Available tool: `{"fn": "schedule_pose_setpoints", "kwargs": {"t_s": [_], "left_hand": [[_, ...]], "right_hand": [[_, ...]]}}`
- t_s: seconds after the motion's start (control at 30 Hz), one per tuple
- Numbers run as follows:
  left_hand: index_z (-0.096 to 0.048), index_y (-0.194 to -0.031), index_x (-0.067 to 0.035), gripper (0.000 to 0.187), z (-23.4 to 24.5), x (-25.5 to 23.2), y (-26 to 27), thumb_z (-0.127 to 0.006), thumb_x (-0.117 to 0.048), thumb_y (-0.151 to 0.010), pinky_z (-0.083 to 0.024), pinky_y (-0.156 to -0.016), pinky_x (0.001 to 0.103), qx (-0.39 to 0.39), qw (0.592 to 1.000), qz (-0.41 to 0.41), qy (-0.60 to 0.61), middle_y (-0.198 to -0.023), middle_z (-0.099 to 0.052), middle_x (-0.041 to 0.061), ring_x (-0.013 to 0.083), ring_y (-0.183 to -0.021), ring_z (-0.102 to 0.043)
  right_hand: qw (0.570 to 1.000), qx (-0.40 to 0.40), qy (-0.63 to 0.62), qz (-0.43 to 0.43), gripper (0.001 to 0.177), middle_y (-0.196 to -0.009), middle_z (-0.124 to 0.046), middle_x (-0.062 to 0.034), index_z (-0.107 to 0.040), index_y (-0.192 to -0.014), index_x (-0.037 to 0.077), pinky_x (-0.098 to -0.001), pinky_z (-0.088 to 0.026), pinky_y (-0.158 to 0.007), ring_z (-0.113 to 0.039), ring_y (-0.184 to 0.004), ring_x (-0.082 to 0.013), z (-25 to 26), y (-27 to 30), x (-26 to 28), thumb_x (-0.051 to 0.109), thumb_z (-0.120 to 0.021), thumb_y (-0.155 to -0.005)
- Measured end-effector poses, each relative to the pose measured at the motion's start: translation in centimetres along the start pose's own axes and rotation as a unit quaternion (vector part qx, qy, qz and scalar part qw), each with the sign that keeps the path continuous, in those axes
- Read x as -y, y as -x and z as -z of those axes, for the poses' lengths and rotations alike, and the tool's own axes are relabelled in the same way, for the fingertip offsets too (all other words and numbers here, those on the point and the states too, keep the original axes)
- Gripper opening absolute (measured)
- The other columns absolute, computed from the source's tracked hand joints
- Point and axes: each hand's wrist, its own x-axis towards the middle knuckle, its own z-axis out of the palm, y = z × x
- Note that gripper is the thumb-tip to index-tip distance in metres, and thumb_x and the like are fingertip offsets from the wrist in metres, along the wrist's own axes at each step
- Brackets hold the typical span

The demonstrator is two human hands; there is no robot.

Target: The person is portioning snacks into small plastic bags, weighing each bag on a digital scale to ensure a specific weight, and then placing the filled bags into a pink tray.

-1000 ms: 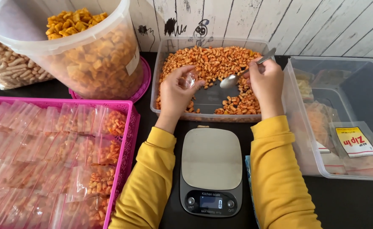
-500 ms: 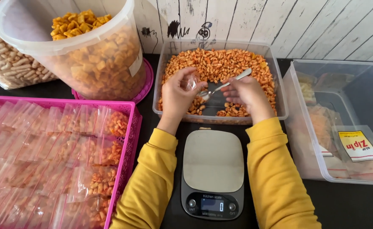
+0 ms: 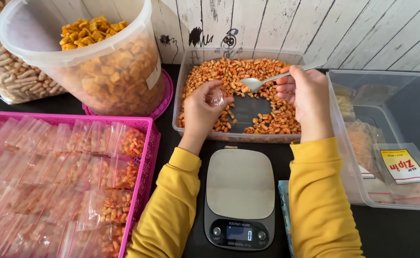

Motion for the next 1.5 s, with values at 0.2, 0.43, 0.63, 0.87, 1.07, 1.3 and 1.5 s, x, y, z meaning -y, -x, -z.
{"fn": "schedule_pose_setpoints", "kwargs": {"t_s": [0.2, 0.43, 0.63, 0.87, 1.07, 1.3, 1.5], "left_hand": [[-0.071, -0.116, -0.015, 0.050, 0.3, 0.2, 0.3, -0.091, -0.020, -0.069, -0.060, -0.066, 0.031, 0.038, 0.999, -0.022, 0.010, -0.089, -0.076, 0.007, 0.0218, -0.072, -0.071], [-0.069, -0.122, -0.012, 0.067, 0.3, -0.5, 0.7, -0.096, -0.024, -0.062, -0.059, -0.086, 0.039, 0.074, 0.992, -0.097, 0.011, -0.101, -0.072, 0.012, 0.0309, -0.096, -0.071], [-0.069, -0.122, -0.016, 0.056, 0.4, -1.5, 0.7, -0.089, -0.017, -0.070, -0.060, -0.077, 0.038, 0.074, 0.996, -0.048, -0.009, -0.094, -0.070, 0.011, 0.0302, -0.089, -0.071], [-0.069, -0.115, -0.017, 0.049, 0.5, -1.2, 0.5, -0.090, -0.030, -0.073, -0.062, -0.066, 0.032, 0.031, 0.999, 0.020, -0.012, -0.084, -0.070, 0.005, 0.0207, -0.076, -0.072], [-0.070, -0.114, -0.018, 0.049, 0.2, -0.5, 0.7, -0.091, -0.032, -0.072, -0.060, -0.066, 0.034, 0.024, 0.999, 0.010, -0.027, -0.083, -0.071, 0.005, 0.0241, -0.076, -0.071], [-0.070, -0.113, -0.019, 0.050, 0.3, -0.7, 0.6, -0.093, -0.034, -0.071, -0.058, -0.066, 0.032, 0.016, 1.000, 0.006, -0.017, -0.085, -0.073, 0.005, 0.0237, -0.076, -0.071], [-0.072, -0.111, -0.020, 0.047, 0.3, -0.4, 0.7, -0.092, -0.036, -0.071, -0.058, -0.063, 0.034, -0.001, 0.999, -0.001, -0.032, -0.080, -0.071, 0.005, 0.0240, -0.073, -0.071]], "right_hand": [[0.995, 0.029, 0.071, 0.065, 0.019, -0.075, -0.072, -0.0119, -0.070, -0.096, 0.005, -0.0248, -0.064, -0.048, -0.072, -0.056, -0.0126, -3.6, 5.2, 4.2, 0.019, -0.058, -0.095], [0.974, 0.112, 0.149, 0.128, 0.022, -0.080, -0.072, -0.0171, -0.070, -0.102, -0.002, -0.0247, -0.063, -0.052, -0.073, -0.064, -0.0169, -4.9, 7.3, 5.0, 0.016, -0.057, -0.099], [0.941, 0.245, 0.190, 0.134, 0.023, -0.087, -0.071, -0.0238, -0.070, -0.110, -0.006, -0.0300, -0.062, -0.057, -0.072, -0.071, -0.0243, -4.1, 8.1, 6.4, 0.011, -0.061, -0.098], [0.982, 0.115, 0.053, 0.144, 0.030, -0.094, -0.072, -0.0126, -0.067, -0.115, 0.005, -0.0247, -0.065, -0.059, -0.074, -0.079, -0.0153, 0.3, 2.9, 3.7, 0.030, -0.053, -0.106], [0.991, 0.065, 0.112, 0.028, 0.034, -0.099, -0.073, -0.0159, -0.067, -0.115, 0.005, -0.0263, -0.063, -0.059, -0.075, -0.078, -0.0172, 0.7, 1.5, -0.4, 0.032, -0.048, -0.107], [0.978, 0.163, 0.107, -0.078, 0.028, -0.089, -0.074, -0.0141, -0.070, -0.109, 0.003, -0.0341, -0.064, -0.059, -0.074, -0.071, -0.0202, -1.5, 1.5, -2.6, 0.024, -0.053, -0.104], [0.974, 0.147, 0.087, -0.150, 0.024, -0.080, -0.071, -0.0067, -0.067, -0.106, 0.006, -0.0320, -0.064, -0.062, -0.071, -0.067, -0.0149, -0.8, 0.4, -3.6, 0.028, -0.058, -0.101]]}}
